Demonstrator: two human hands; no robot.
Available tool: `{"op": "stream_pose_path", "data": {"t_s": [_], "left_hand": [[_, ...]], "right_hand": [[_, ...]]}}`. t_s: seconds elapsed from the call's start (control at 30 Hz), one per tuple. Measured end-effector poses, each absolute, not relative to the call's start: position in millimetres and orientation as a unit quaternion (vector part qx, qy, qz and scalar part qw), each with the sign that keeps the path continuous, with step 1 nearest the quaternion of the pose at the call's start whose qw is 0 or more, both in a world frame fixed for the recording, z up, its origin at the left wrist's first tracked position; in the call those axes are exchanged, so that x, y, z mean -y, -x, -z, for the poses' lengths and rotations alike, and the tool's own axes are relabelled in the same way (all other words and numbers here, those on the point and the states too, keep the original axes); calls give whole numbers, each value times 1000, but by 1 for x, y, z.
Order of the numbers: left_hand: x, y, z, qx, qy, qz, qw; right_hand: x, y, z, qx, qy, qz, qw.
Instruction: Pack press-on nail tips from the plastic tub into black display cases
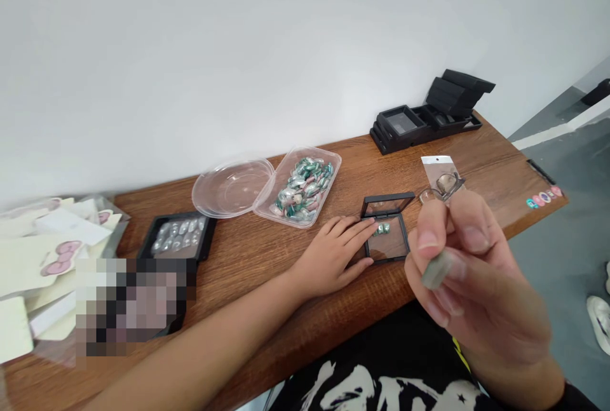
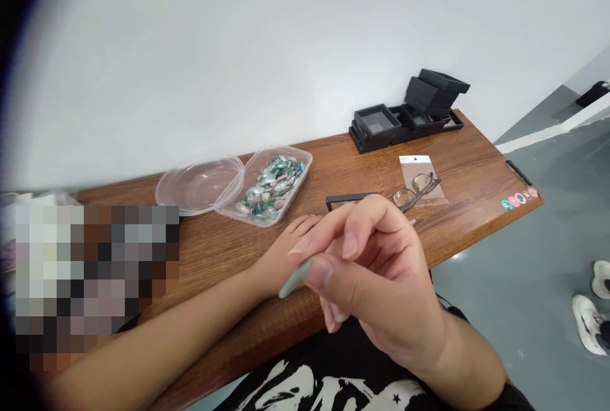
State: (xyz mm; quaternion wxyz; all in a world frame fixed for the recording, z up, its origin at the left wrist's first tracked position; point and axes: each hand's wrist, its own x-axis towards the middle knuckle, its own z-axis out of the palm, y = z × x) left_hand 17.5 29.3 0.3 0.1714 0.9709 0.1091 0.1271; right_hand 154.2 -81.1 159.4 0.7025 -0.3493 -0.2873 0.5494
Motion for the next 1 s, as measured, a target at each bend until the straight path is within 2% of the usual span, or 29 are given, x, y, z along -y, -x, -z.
{"op": "stream_pose_path", "data": {"t_s": [0.33, 0.53, 0.7, 0.87, 1.0], "left_hand": [[-29, -18, -4, -111, -964, -141, 194], [-25, -16, -4, -124, -962, -189, 156], [-23, -13, -13, -115, -921, -309, 206], [-19, -11, -17, -22, -848, -476, 232], [-18, -10, -12, 35, -834, -499, 234]], "right_hand": [[80, -155, -154, 292, 359, -544, 700], [81, -164, -138, 285, 378, -542, 694], [88, -169, -111, 299, 421, -537, 668], [103, -163, -80, 317, 474, -538, 620], [109, -152, -66, 311, 477, -585, 577]]}}
